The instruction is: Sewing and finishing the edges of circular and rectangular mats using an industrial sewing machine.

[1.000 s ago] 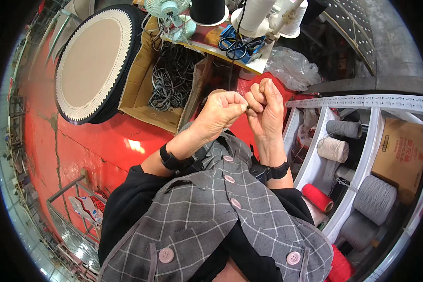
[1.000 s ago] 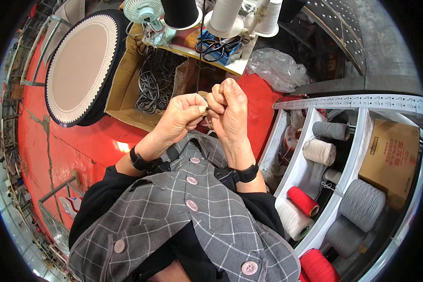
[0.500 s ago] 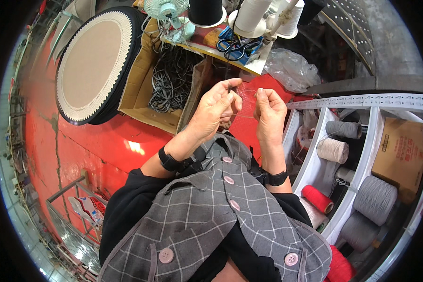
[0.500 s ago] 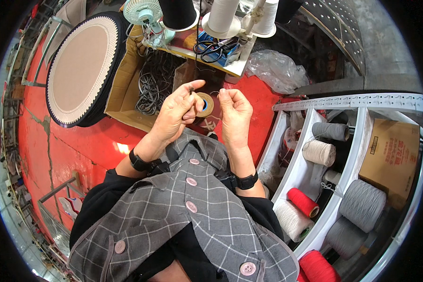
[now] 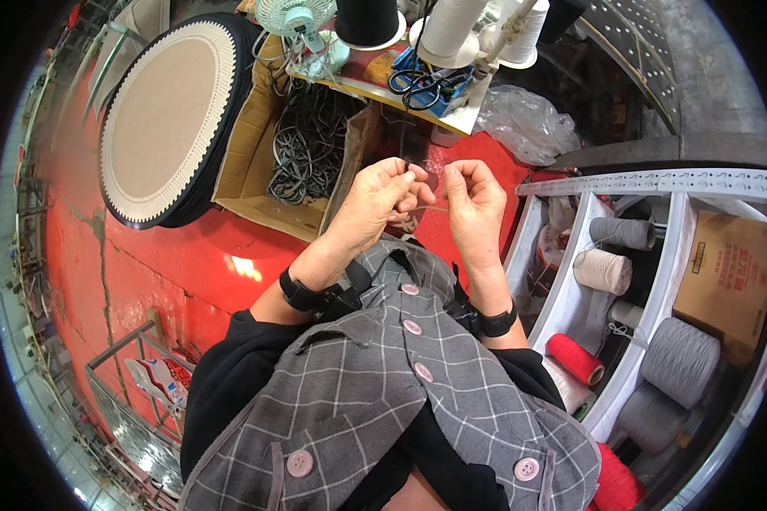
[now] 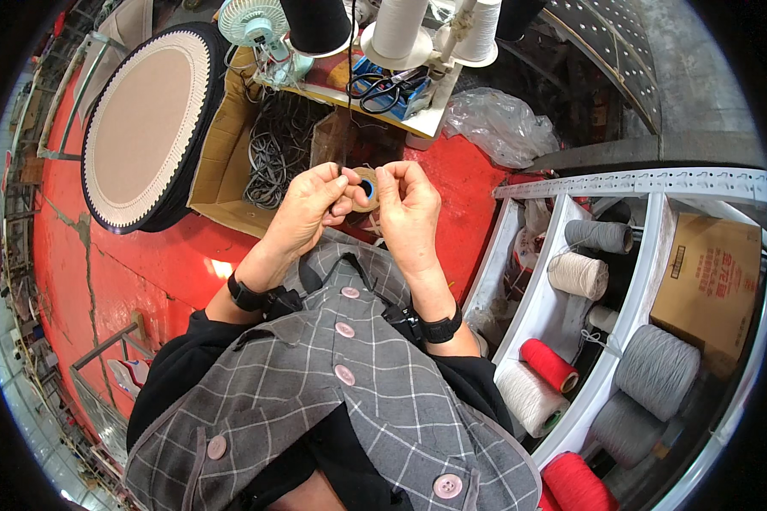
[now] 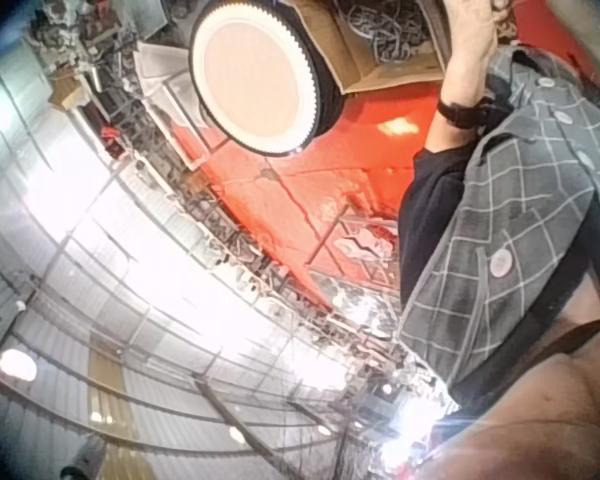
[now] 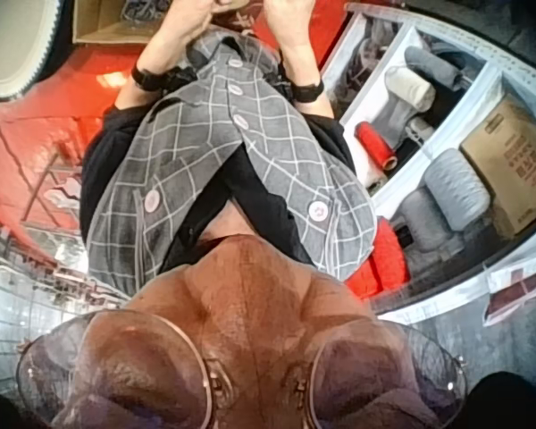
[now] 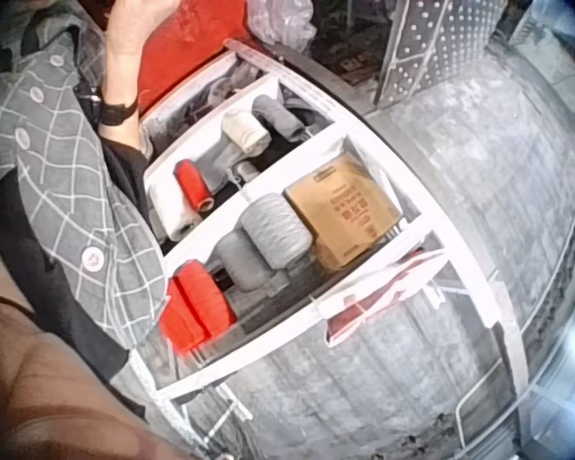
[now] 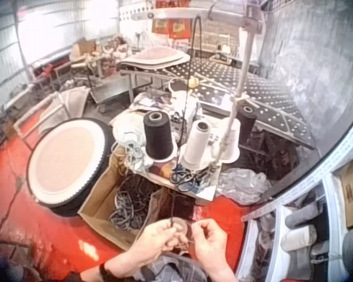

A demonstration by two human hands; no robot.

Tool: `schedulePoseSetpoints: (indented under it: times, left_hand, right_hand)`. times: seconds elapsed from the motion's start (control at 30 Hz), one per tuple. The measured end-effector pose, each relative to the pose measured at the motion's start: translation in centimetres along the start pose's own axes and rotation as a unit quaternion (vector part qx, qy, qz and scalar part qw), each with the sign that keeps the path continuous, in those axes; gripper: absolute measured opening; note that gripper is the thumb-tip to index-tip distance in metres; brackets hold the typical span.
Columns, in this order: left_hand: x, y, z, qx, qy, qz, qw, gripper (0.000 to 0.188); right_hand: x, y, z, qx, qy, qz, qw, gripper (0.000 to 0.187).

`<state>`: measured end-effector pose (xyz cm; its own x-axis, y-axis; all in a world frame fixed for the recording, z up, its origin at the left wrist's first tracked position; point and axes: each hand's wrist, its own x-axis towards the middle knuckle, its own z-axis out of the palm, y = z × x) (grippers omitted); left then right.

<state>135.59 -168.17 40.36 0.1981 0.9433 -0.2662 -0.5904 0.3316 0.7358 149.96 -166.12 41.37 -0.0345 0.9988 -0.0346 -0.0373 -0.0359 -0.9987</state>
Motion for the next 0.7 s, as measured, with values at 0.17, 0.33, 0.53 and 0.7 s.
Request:
schedulePoseSetpoints:
  times: [0.17, 0.33, 0.53, 0.7]
  left_hand:
    - [0.3, -0.3, -0.5, 0.051, 0.013, 0.004, 0.999, 0.019]
    - [0.5, 0.0, -0.5, -0.031, -0.004, 0.009, 0.999, 0.025]
    - [0.9, 0.1, -0.8, -0.058, -0.011, 0.000, 0.998, 0.024]
    - [1.2, 0.3, -1.1, -0.069, 0.002, -0.007, 0.998, 0.019]
  right_hand:
    - [-0.1, 0.0, 0.6, -0.075, -0.023, -0.099, 0.992, 0.011]
    - [-0.3, -0.3, 0.4, -0.147, -0.037, -0.106, 0.983, 0.011]
    - [-0.5, -0.7, 0.0, -0.149, -0.058, -0.083, 0.984, 0.011]
    - [-0.3, -0.8, -0.2, -0.161, -0.060, -0.074, 0.982, 0.011]
